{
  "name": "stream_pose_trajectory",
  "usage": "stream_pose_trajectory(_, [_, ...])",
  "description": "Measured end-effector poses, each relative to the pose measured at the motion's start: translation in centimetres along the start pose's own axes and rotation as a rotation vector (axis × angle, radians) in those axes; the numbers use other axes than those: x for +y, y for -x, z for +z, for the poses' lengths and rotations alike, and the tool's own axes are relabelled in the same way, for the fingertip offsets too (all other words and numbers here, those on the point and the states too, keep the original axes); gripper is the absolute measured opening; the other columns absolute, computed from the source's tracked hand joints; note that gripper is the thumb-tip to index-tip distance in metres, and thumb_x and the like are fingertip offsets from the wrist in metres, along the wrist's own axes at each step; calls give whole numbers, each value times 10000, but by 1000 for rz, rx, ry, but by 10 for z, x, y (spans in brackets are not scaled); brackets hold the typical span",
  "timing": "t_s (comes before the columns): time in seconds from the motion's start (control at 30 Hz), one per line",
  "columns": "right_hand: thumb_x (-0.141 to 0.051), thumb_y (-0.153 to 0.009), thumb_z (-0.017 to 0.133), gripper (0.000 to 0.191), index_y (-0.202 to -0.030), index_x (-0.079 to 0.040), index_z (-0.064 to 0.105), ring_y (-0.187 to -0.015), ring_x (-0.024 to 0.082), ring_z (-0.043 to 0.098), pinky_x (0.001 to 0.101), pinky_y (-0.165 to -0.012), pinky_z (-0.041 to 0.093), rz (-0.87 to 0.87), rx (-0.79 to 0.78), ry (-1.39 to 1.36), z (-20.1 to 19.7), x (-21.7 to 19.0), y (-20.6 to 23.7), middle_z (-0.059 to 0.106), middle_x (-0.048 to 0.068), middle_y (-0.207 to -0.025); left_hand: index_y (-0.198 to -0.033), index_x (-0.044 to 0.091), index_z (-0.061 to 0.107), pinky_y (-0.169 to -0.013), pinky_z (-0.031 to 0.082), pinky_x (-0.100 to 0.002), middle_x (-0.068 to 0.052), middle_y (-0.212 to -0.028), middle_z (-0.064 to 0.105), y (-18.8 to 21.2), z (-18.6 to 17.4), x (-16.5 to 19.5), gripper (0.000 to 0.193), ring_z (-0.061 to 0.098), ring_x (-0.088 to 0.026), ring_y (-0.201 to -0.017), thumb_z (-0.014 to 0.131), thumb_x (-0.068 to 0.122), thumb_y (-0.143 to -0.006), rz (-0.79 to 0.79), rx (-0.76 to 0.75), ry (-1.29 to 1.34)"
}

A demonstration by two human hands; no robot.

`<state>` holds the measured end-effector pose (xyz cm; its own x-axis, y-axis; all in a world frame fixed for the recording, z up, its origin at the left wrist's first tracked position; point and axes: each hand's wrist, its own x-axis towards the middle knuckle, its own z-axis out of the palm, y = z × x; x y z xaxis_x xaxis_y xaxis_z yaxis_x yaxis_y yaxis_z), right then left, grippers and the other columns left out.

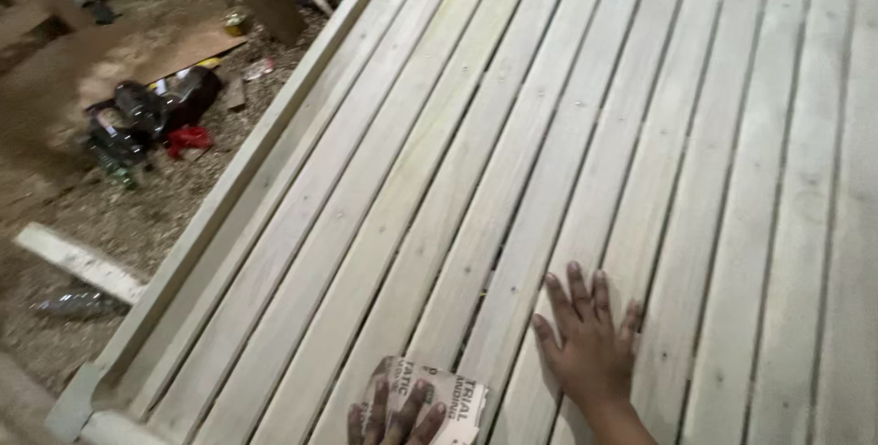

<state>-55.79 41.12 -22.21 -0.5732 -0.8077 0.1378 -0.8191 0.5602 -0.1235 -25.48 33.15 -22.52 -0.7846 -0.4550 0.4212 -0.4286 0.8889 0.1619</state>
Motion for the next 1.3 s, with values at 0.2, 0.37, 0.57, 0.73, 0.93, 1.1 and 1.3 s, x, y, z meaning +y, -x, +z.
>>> stream_pose_trajectory(0.2, [-651, -929, 396, 658, -1521, -363, 385, -1527, 271, 195, 662, -1173, 50, 9, -38, 6, -2, 1, 2, 254, -30, -1662, -1536, 340, 378, -1136, 40, -668, -47, -1737, 227, -131, 41, -2, 898, 10, -447, -1578, 712, 358, -702, -228, -571, 145])
stream_pose_trajectory(0.37, [-652, -949, 395, 641, -1531, -381, 381, -1531, 252, 198, 654, -1190, 46, 11, -41, 3, -5, 1, 2, 263, -33, -1657, -1538, 297, 369, -1204, 46, -643, -74, -1646, 262, -137, 35, 9, 705, 99, -405, -1540, 642, 391, -895, -274, -485, 174])
stream_pose_trajectory(0.57, [-639, -935, 381, 661, -1544, -384, 356, -1517, 246, 199, 656, -1186, 66, 12, -29, 49, -8, -1, 3, 250, -44, -1654, -1568, 369, 313, -1149, 174, -652, -65, -1704, 228, 62, 24, 16, 667, 209, -359, -1551, 435, 634, -969, 35, 190, -306])
stream_pose_trajectory(0.73, [-624, -959, 359, 639, -1546, -371, 349, -1518, 255, 206, 653, -1171, 78, 13, -24, 67, 1, 1, 0, 246, -43, -1660, -1577, 385, 374, -1111, 78, -703, -124, -1701, 159, -35, 29, 21, 713, 30, -487, -1530, 518, 332, -880, -259, -428, -35])
stream_pose_trajectory(0.93, [-571, -1006, 325, 612, -1564, -319, 339, -1533, 244, 197, 598, -1206, 86, 13, -17, -9, -8, 5, 39, 251, -26, -1668, -1564, 390, 349, -1184, 22, -648, -87, -1700, 116, -126, -7, 23, 645, -2, -417, -1551, 510, 270, -952, -305, -486, 135])
stream_pose_trajectory(1.1, [-539, -982, 339, 636, -1556, -265, 341, -1520, 256, 182, 589, -1186, 97, -16, 27, -19, -21, 10, 79, 258, -17, -1651, -1620, 403, 317, -1141, 70, -736, -115, -1733, 94, -26, -16, 34, 861, -5, -488, -1545, 653, 289, -836, -231, -668, 2])
stream_pose_trajectory(1.3, [-499, -974, 386, 611, -1538, -267, 357, -1526, 263, 190, 602, -1183, 106, 22, -24, 33, -15, 11, 83, 252, -30, -1659, -1560, 376, 380, -1129, 23, -734, -115, -1681, 174, -75, -14, 72, 828, -18, -485, -1520, 724, 415, -808, -211, -542, 92])
